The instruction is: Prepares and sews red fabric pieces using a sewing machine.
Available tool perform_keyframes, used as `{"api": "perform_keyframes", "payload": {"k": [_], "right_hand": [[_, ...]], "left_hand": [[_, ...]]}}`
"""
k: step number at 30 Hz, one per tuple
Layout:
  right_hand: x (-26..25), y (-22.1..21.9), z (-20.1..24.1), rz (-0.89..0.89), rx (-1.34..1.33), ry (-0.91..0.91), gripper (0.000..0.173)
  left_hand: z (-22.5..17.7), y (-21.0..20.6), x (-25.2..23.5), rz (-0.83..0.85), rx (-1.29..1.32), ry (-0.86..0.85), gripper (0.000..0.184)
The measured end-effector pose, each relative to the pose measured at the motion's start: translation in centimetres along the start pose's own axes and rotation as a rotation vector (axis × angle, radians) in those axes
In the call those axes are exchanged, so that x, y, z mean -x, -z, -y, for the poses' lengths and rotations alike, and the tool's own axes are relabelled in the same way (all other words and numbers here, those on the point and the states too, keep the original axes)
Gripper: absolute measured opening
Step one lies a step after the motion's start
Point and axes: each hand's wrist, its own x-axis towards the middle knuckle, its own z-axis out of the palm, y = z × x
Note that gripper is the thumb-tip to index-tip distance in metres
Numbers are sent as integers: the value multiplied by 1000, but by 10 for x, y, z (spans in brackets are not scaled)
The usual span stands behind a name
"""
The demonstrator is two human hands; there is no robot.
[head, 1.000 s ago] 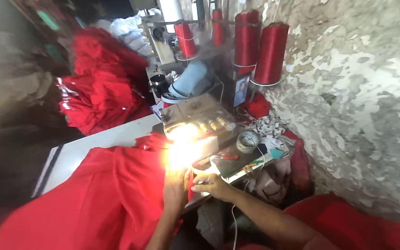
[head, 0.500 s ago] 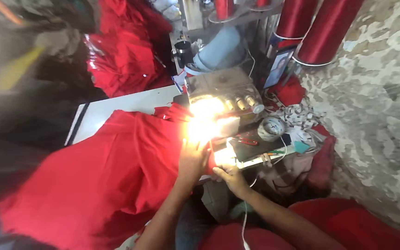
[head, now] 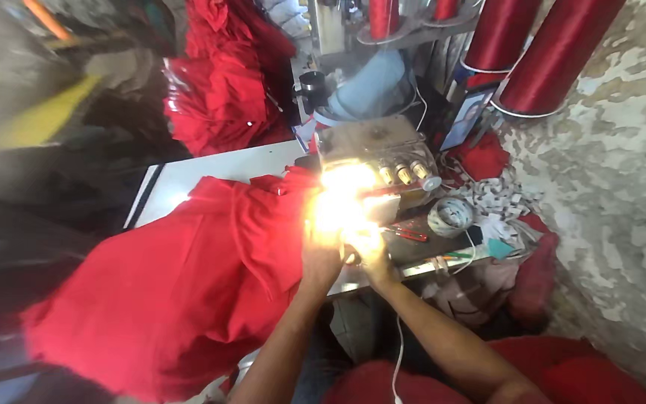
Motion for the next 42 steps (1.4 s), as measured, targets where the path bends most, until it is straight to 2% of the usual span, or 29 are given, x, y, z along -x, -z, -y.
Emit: {"api": "perform_keyframes", "payload": {"k": [2,5,8,10,15,21,24,27,30,34,36,38,42], "right_hand": [[-6,-3,2,-6,70,57,29],[-14,-6,2,-25,330,181,20],[-16,-6,3,-81,634,346,21],[-15,-5,6,-87,751,383,22],[-18,-2,11,-68,868,369,28],[-18,13,16,59,784,339,26],[-12,41,15,20,925,493,22],[-14,83,10,29,1185,453,24],[-16,110,6,94,1334,272,28],[-14,116,-6,39,1390,422,26],[-15,117,-7,23,1368,465,22],[-17,117,-5,41,1358,434,21],[-22,121,-13,-10,1350,501,23]], "left_hand": [[8,2,-7,35,59,33,26],[19,10,-18,153,101,71,32],[36,8,-27,219,97,72,36],[51,-3,-37,255,84,102,42],[76,-10,-60,292,174,79,31],[86,-3,-91,317,389,205,35],[98,-13,-90,219,443,158,33],[100,-16,-78,91,429,199,28],[80,-3,-63,54,362,400,28],[53,28,-42,45,362,576,29],[45,37,-23,-37,415,513,30],[40,42,-11,-111,441,445,32],[36,45,-2,-137,479,379,39]]}}
